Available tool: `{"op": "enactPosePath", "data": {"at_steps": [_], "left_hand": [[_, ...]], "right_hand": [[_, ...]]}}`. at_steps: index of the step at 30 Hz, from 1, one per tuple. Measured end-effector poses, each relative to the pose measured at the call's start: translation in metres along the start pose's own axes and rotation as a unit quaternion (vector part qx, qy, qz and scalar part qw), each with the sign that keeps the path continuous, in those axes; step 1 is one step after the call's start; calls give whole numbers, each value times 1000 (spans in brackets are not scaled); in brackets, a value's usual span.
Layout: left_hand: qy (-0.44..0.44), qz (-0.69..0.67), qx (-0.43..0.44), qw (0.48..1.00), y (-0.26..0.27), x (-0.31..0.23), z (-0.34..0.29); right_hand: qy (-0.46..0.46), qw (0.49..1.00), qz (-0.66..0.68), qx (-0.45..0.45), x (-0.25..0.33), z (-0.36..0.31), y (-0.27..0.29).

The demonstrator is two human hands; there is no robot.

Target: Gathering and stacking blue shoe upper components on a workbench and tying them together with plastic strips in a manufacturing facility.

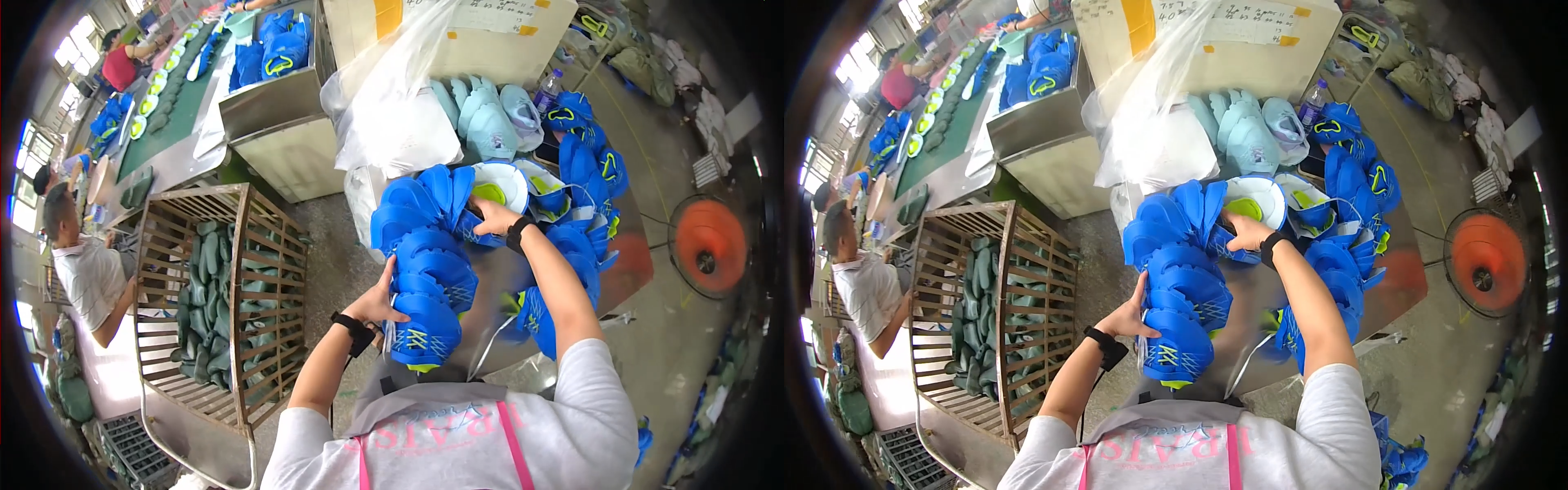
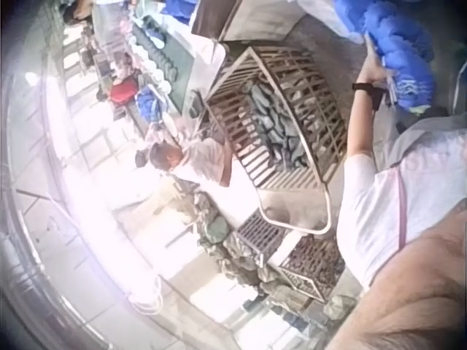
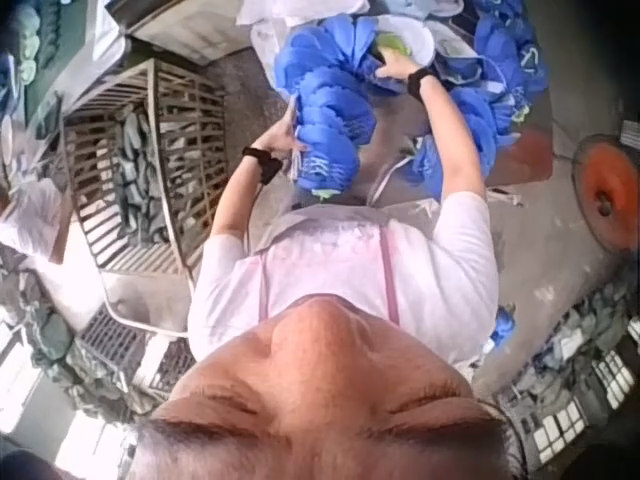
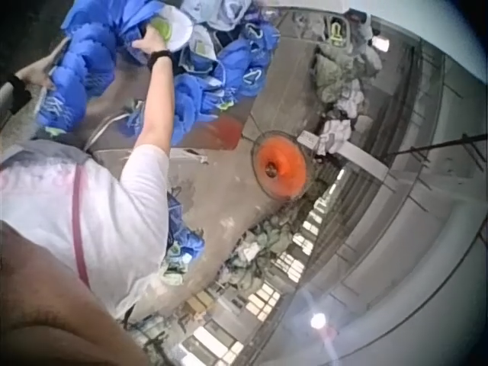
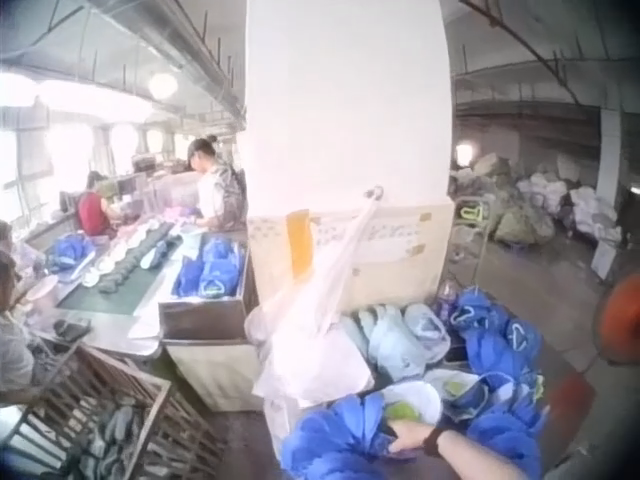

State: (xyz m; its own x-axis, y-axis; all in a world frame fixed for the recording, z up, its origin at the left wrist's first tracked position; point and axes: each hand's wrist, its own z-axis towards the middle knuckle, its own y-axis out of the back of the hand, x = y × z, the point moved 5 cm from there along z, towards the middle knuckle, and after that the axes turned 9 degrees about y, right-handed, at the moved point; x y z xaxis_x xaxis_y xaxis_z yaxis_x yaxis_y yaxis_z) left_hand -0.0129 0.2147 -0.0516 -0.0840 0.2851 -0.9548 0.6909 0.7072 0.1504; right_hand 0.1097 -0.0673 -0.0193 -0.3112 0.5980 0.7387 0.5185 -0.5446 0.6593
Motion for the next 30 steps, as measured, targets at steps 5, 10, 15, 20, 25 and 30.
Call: {"op": "enactPosePath", "data": {"at_steps": [5,10,15,20,25,30], "left_hand": [[3,-1,-18,1000,16,5,2],[-39,-47,10,998,13,8,-15],[-135,-88,-38,986,38,-38,-31],[-194,-25,-77,978,112,-115,-41],[-205,-57,-63,975,161,-152,-85],[-233,-21,-113,966,217,-124,-102]], "right_hand": [[5,979,200,-29,24,-12,-30],[-54,959,270,-65,64,-53,-49],[-72,959,212,-173,137,-59,-17],[103,936,264,-210,205,-3,43],[130,951,166,-225,252,28,46],[127,951,226,-168,257,100,12]]}}
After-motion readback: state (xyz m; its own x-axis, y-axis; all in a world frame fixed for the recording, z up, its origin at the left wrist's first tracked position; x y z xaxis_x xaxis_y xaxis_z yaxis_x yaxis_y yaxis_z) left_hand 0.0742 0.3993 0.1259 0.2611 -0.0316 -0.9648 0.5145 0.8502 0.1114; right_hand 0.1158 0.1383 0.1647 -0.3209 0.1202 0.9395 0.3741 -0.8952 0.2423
